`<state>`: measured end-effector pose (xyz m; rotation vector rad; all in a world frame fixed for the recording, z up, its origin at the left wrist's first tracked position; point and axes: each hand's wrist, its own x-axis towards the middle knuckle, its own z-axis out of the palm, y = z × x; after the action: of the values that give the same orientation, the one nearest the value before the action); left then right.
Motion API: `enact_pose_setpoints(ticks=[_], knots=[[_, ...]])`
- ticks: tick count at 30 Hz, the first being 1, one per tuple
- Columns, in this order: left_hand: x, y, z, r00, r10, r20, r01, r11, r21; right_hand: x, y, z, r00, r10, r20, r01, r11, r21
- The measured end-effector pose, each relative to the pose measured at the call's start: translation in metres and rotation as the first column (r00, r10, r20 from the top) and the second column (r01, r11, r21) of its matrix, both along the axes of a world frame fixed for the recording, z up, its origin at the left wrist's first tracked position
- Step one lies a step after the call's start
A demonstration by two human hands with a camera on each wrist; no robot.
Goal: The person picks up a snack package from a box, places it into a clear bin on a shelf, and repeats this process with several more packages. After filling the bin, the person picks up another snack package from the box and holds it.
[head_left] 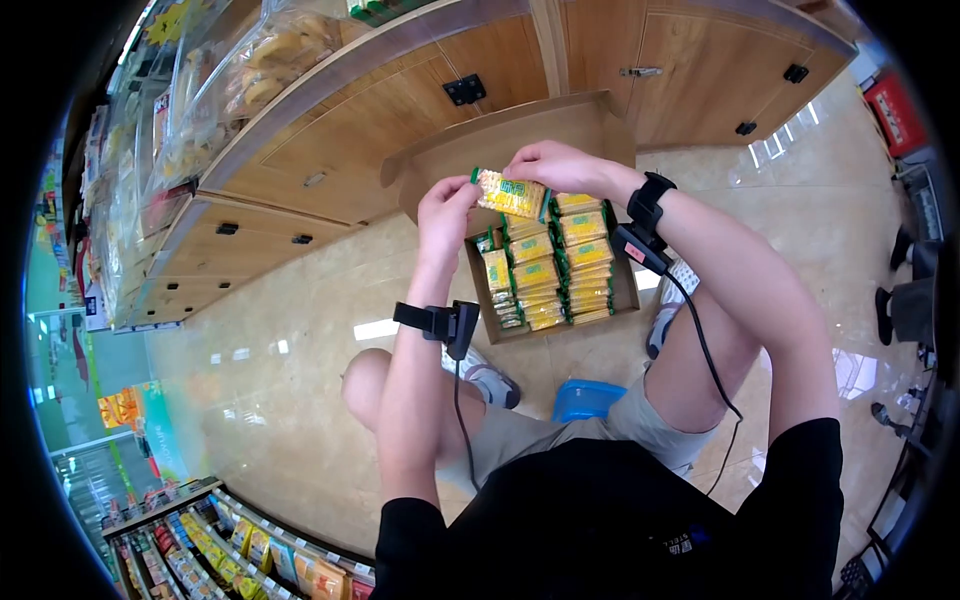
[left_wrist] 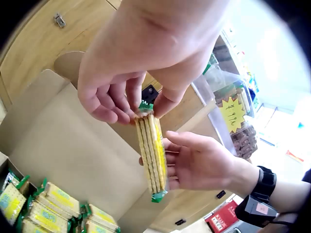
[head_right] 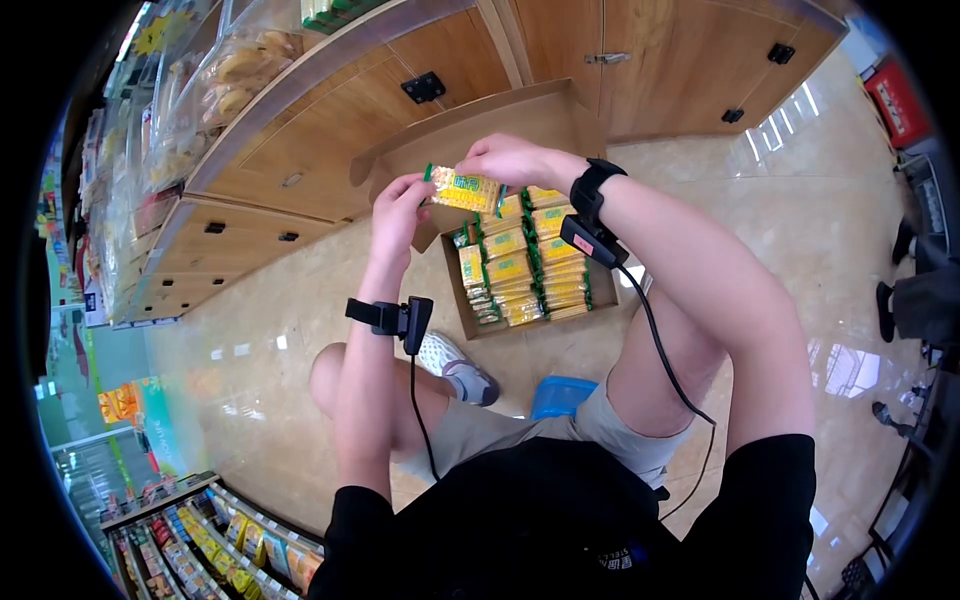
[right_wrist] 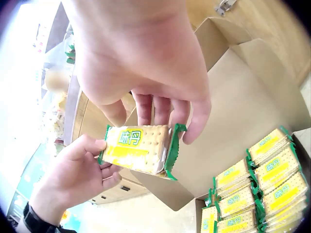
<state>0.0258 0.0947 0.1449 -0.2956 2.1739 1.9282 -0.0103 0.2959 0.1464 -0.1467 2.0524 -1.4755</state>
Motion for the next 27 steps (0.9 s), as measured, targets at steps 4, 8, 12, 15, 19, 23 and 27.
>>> enact_pose_setpoints(ticks=[4, 8, 12, 15, 19, 23, 27], knots=[[-0.001, 0.005, 0.003, 0.999, 0.05, -0.013, -0.049, 0.996, 0.071, 0.004, 0.009, 0.014, 0.998, 0.021, 0.054, -0.014, 0.993, -0.121], [-0.003, 0.005, 0.005, 0.996, 0.057, -0.069, -0.047, 0.99, 0.136, 0.005, 0.007, 0.018, 0.996, 0.026, 0.082, -0.012, 0.985, -0.17], [-0.002, 0.005, 0.011, 0.984, 0.138, -0.114, -0.114, 0.974, 0.196, 0.008, 0.006, 0.024, 0.999, 0.001, 0.052, 0.006, 0.99, -0.144], [-0.004, 0.001, 0.014, 0.976, 0.173, -0.131, -0.146, 0.971, 0.19, 0.008, 0.005, 0.025, 0.998, -0.043, 0.044, 0.049, 0.989, -0.136], [-0.006, -0.002, 0.016, 0.968, 0.195, -0.156, -0.162, 0.965, 0.206, 0.006, 0.006, 0.025, 0.996, -0.089, 0.031, 0.092, 0.988, -0.128], [-0.005, -0.004, 0.02, 0.961, 0.221, -0.167, -0.18, 0.956, 0.233, 0.009, 0.006, 0.031, 0.993, -0.116, -0.013, 0.115, 0.991, -0.062], [-0.005, -0.006, 0.028, 0.953, 0.253, -0.168, -0.198, 0.937, 0.286, 0.009, 0.007, 0.03, 0.984, -0.174, -0.034, 0.173, 0.984, -0.031]])
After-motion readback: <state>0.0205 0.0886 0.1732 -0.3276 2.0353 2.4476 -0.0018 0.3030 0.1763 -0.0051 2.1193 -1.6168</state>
